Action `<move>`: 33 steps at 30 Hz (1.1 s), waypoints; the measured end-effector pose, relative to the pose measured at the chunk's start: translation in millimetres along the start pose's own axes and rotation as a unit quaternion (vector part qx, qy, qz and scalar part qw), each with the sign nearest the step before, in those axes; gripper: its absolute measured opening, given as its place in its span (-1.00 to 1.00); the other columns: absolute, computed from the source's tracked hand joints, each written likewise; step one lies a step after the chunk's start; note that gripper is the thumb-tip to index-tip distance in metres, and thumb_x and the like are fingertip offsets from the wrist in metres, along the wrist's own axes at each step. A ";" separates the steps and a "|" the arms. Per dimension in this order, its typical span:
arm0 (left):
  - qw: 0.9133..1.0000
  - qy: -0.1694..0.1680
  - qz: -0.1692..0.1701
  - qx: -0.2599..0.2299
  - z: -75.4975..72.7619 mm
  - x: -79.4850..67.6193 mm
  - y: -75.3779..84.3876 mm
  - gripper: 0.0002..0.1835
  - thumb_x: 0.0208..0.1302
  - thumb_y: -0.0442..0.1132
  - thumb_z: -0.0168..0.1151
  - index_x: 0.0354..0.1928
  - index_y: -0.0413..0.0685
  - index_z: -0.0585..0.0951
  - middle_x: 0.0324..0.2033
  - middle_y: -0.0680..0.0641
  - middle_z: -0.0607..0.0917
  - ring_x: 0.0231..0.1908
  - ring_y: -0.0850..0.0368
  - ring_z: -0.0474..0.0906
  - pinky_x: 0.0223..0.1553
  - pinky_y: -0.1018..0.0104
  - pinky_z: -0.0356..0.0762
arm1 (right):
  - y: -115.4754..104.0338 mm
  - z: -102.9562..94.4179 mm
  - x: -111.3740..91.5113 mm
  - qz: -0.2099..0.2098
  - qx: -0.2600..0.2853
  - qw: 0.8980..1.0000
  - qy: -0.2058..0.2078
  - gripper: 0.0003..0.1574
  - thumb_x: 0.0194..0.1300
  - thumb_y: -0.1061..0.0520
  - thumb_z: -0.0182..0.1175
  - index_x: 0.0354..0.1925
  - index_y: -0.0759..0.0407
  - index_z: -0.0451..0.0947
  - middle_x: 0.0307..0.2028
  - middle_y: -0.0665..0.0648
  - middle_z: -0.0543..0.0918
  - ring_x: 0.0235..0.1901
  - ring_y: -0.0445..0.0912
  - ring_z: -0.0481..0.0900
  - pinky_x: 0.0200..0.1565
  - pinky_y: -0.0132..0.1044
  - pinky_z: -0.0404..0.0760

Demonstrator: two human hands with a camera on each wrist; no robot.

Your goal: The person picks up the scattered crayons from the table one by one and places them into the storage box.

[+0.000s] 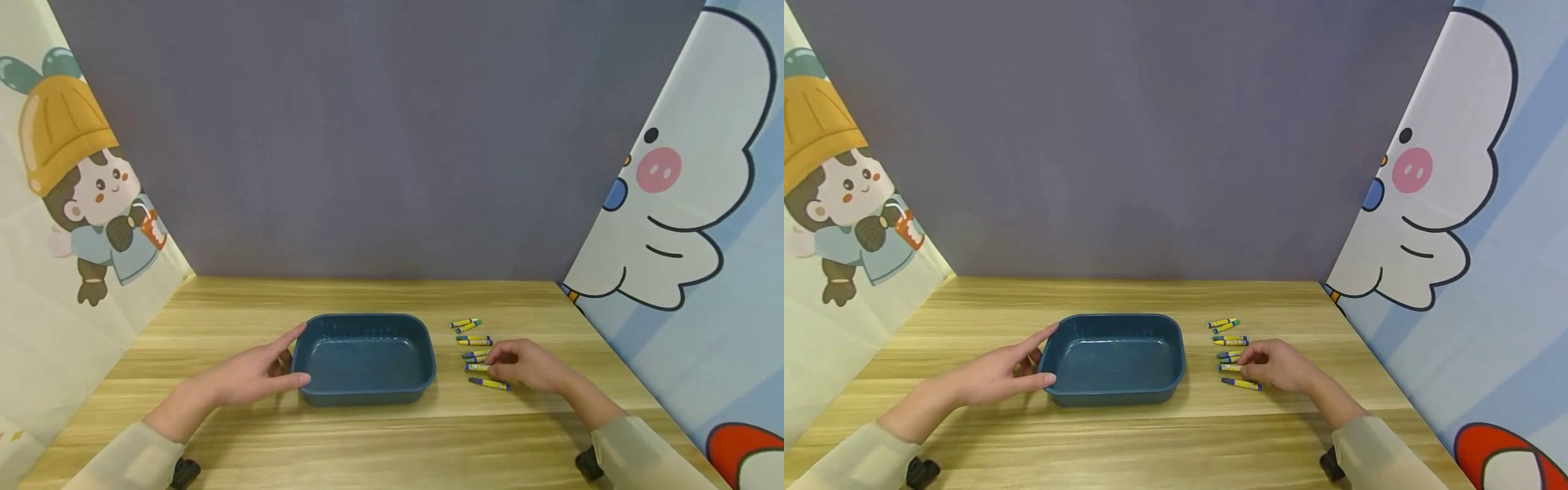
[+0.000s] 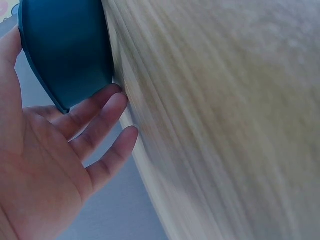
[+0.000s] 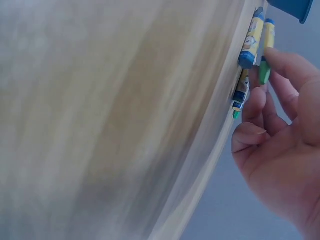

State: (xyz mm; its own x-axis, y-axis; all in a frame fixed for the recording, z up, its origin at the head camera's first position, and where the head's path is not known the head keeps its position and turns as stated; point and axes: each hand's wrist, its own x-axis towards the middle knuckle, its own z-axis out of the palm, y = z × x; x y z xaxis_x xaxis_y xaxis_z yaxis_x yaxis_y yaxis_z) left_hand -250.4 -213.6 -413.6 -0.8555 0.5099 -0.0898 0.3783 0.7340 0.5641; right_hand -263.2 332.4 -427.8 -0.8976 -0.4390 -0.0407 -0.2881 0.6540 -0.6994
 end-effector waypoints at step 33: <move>1.000 0.013 0.005 0.000 0.0 0.6 -1.5 0.07 0.31 0.42 0.16 0.65 0.26 -0.14 -0.16 0.16 0.58 -0.29 0.26 0.56 -0.21 0.33 0.49 | -88.5 28.3 50.7 -0.026 -0.019 0.995 0.091 -0.84 0.39 -0.17 0.30 -0.11 -0.23 0.67 -0.24 -0.10 0.68 -0.29 -0.08 0.58 -0.28 -0.23 0.56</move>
State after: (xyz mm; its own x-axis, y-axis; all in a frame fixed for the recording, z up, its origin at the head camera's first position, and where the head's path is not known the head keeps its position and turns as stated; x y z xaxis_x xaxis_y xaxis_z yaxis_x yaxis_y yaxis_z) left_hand -251.5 -214.3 -414.5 -0.8604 0.5057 -0.0634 0.3865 0.7286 0.5655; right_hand -273.7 234.8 -388.1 -0.9256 -0.3566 0.1270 -0.3453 0.6582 -0.6690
